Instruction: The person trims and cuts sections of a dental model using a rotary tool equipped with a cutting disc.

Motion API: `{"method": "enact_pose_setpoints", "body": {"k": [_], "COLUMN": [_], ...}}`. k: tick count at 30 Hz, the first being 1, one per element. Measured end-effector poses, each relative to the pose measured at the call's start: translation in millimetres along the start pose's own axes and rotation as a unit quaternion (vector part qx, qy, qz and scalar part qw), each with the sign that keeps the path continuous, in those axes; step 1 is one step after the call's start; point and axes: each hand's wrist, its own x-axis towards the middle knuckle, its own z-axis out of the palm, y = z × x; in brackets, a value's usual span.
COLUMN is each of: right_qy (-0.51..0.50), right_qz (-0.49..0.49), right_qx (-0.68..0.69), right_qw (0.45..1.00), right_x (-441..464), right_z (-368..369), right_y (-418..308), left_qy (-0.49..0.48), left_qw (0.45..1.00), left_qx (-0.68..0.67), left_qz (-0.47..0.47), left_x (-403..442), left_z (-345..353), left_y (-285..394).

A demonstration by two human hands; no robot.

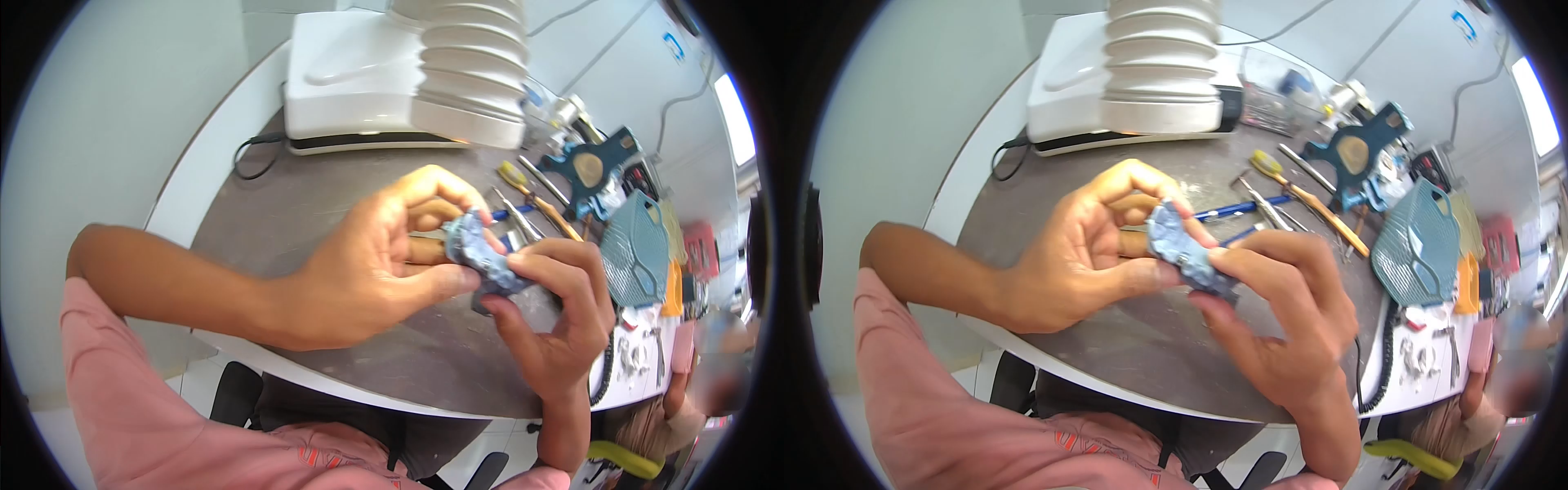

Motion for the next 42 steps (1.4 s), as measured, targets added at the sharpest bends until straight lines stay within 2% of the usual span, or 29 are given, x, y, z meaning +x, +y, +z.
{"method": "enact_pose_setpoints", "body": {"k": [1, 3, 4, 5, 7, 9, 11, 12, 15, 16, 18, 21, 24, 25, 27, 29, 31, 34, 36, 37, 39, 41, 42], "right_qy": [0.001, -0.008, 0.003, 0.016, 0.067, 0.115, 0.167, 0.171, 0.097, 0.099, -0.057, -0.173, -0.236, -0.234, -0.132, -0.005, 0.034, 0.017, -0.105, -0.105, -0.211, -0.229, -0.265], "right_qz": [-0.002, 0.005, 0.000, -0.007, -0.049, -0.025, 0.038, 0.074, 0.222, 0.223, 0.317, 0.347, 0.343, 0.342, 0.286, 0.307, 0.336, 0.384, 0.454, 0.453, 0.470, 0.506, 0.539], "right_qx": [-0.005, -0.045, -0.041, -0.033, -0.106, -0.177, -0.237, -0.256, -0.261, -0.264, -0.272, -0.313, -0.340, -0.343, -0.331, -0.354, -0.359, -0.377, -0.319, -0.320, -0.317, -0.286, -0.298], "right_qw": [1.000, 0.999, 0.999, 0.999, 0.991, 0.977, 0.956, 0.948, 0.934, 0.933, 0.907, 0.867, 0.843, 0.843, 0.890, 0.884, 0.870, 0.842, 0.825, 0.825, 0.796, 0.781, 0.742], "right_x": [-1, 0, 1, 2, 7, 9, 14, 14, 13, 12, 10, 14, 17, 19, 25, 30, 29, 14, 3, -2, -8, -6, -7], "right_z": [-2, -11, -13, -18, -37, -71, -111, -132, -182, -191, -205, -202, -191, -196, -207, -234, -262, -286, -289, -288, -285, -279, -275], "right_y": [0, -2, -1, 2, 11, 18, 27, 35, 57, 65, 86, 104, 121, 124, 133, 154, 185, 238, 275, 293, 318, 325, 332], "left_qy": [-0.019, 0.008, 0.026, 0.003, 0.035, 0.022, -0.010, 0.011, -0.011, -0.032, -0.042, -0.044, -0.053, -0.067, -0.074, -0.084, -0.081, -0.079, -0.079, -0.100, -0.119, -0.127, -0.126], "left_qw": [1.000, 0.999, 0.997, 0.997, 0.993, 0.994, 0.983, 0.985, 0.981, 0.978, 0.976, 0.977, 0.977, 0.972, 0.972, 0.967, 0.968, 0.970, 0.971, 0.966, 0.960, 0.952, 0.952], "left_qx": [-0.008, 0.021, 0.034, 0.032, 0.049, 0.073, 0.109, 0.109, 0.133, 0.148, 0.145, 0.136, 0.152, 0.175, 0.175, 0.199, 0.191, 0.173, 0.161, 0.185, 0.209, 0.258, 0.259], "left_qz": [-0.002, -0.034, -0.064, -0.064, -0.106, -0.084, -0.148, -0.136, -0.142, -0.141, -0.160, -0.158, -0.139, -0.143, -0.138, -0.137, -0.143, -0.153, -0.157, -0.152, -0.147, -0.101, -0.101], "left_x": [1, -1, -1, 0, 3, 2, 4, 3, 2, 2, 6, 4, 4, 5, 7, 7, 8, 8, 9, 10, 12, 14, 15], "left_z": [1, 1, 5, 7, 8, 4, 1, 5, 6, 3, 3, 5, 4, 4, 1, 0, -1, -3, -5, -7, -5, 0, -1], "left_y": [0, 5, 9, 11, 16, 13, 15, 14, 15, 14, 18, 14, 14, 14, 14, 15, 15, 13, 14, 15, 17, 17, 17]}}
